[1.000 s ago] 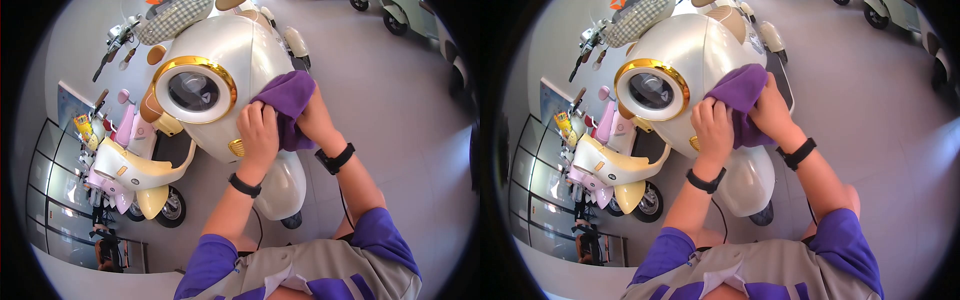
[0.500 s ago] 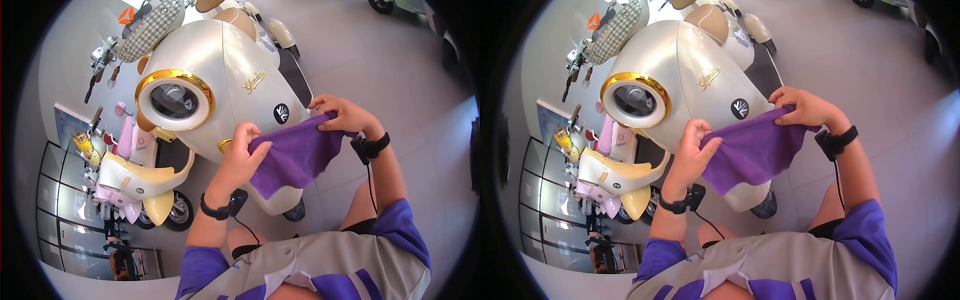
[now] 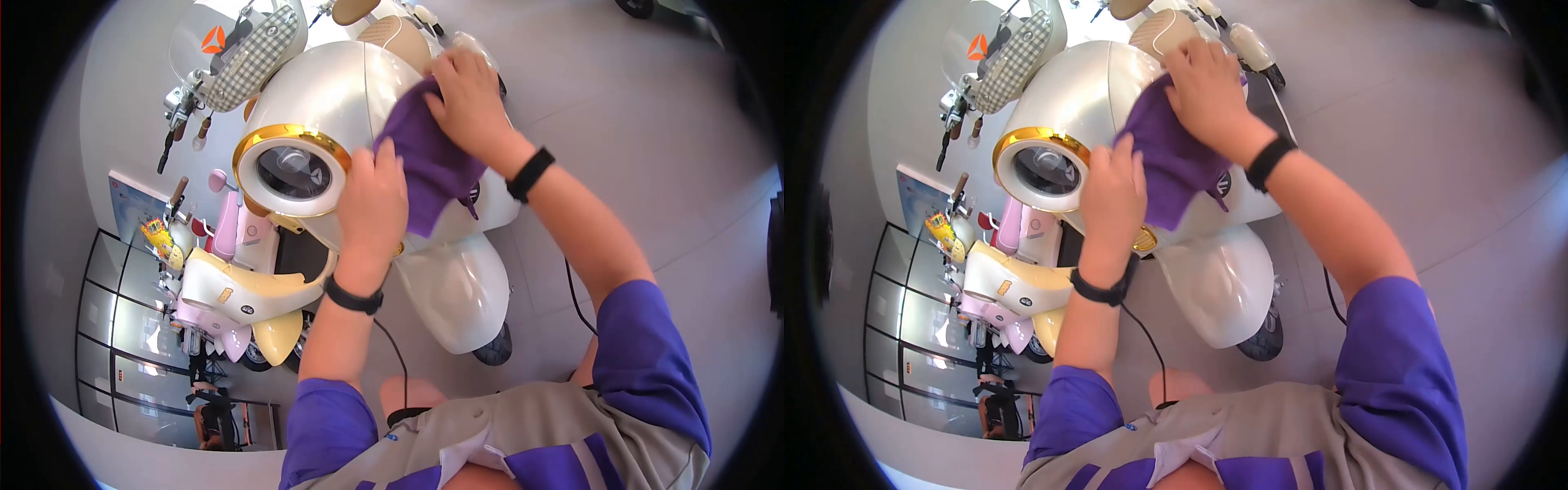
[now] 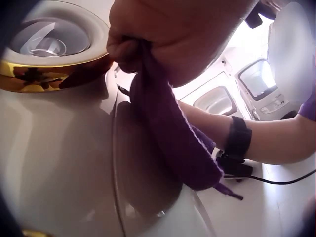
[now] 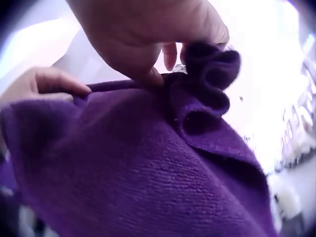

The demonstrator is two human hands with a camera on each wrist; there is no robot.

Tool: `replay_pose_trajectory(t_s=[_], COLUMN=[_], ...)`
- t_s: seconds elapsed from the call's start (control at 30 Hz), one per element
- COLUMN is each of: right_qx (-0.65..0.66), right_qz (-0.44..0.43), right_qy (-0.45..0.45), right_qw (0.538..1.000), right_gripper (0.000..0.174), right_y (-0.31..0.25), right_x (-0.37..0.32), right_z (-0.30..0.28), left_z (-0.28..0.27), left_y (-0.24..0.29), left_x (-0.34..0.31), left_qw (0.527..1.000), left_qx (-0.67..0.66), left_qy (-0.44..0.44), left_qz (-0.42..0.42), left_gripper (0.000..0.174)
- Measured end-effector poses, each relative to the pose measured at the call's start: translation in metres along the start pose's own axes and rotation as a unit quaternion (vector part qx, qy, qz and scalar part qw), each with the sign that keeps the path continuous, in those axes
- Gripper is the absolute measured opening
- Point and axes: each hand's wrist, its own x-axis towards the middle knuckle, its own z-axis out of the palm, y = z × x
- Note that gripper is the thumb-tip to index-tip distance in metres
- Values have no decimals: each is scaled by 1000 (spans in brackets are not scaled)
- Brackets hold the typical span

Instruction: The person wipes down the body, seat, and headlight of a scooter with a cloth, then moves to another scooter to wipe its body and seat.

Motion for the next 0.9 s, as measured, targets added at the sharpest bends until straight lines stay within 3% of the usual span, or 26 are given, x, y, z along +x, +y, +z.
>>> replay_pose_trajectory(t_s=[0.1, 0.23, 0.47, 0.57, 0.7, 0.9], right_qx=[86, 130, 173, 242, 70, 135], right_qz=[33, 53, 27, 159, 85, 88], right_qy=[-71, -81, -51, -141, -86, -20], right_qw=[993, 987, 983, 947, 990, 987], right_gripper=[36, 51, 52, 47, 47, 37], right_y=[-3, -34, 9, 7, -6, -3], right_x=[-57, -112, -34, -34, -63, -20], right_z=[-5, -28, 31, 10, 1, 23], left_z=[14, 25, 20, 29, 33, 32], left_y=[7, 12, 20, 25, 25, 28], left_x=[-41, -73, 1, 7, -19, 3], left_qw=[999, 998, 1000, 999, 1000, 997], left_qx=[-10, -34, 0, 18, -5, 52], left_qy=[-37, -49, 25, -9, -21, -48], left_qz=[-12, -12, 0, -35, -20, -29], left_gripper=[37, 39, 39, 39, 43, 47])
